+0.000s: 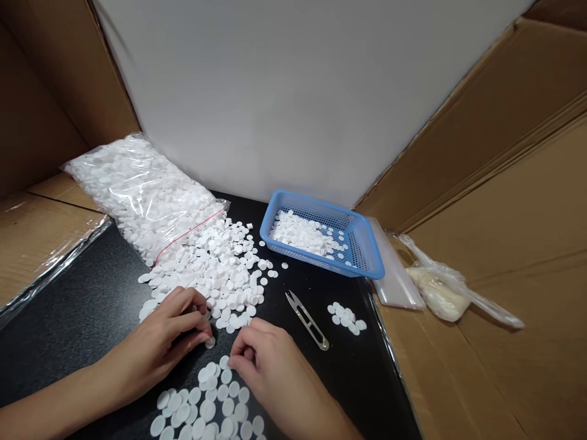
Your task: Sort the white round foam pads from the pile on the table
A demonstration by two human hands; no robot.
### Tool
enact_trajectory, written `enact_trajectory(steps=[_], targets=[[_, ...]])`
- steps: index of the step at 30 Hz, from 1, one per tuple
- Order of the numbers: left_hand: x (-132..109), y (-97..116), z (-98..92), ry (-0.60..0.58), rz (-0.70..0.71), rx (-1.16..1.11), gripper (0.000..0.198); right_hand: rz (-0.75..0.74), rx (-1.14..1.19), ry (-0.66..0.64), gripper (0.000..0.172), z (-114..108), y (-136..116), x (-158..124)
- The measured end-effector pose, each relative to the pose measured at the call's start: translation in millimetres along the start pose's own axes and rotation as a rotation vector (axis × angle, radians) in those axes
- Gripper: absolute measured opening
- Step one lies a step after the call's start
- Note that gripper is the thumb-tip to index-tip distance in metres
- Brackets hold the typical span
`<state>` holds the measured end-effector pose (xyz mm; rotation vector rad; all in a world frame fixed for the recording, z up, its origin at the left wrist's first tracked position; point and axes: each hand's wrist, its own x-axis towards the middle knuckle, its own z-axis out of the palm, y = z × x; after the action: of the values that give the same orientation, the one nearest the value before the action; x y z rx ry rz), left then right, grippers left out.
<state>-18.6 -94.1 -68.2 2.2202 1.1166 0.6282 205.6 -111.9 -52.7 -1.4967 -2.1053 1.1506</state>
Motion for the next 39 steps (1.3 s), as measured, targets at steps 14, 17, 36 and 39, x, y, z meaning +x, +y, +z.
enact_trajectory(steps=[14, 17, 36, 39], targets=[[-1, 4, -12.9, -0.229, -0.120, 0.028, 0.018, -0.080, -0.080, 0.045, 0.014, 5, 5, 6], [-1, 2, -12.5, -0.255, -0.082, 0.016, 0.011, -0.165, -0.159, 0.145, 0.018, 12, 12, 12], [6, -7, 13.1, 0.037, 0.091, 0.340, 0.014, -0.073, -0.021, 0.132, 0.017, -1, 11, 15], [9, -9, 16.4, 0.038, 0.092, 0.380, 0.019, -0.185, -0.121, 0.156, 0.018, 5, 17, 20]])
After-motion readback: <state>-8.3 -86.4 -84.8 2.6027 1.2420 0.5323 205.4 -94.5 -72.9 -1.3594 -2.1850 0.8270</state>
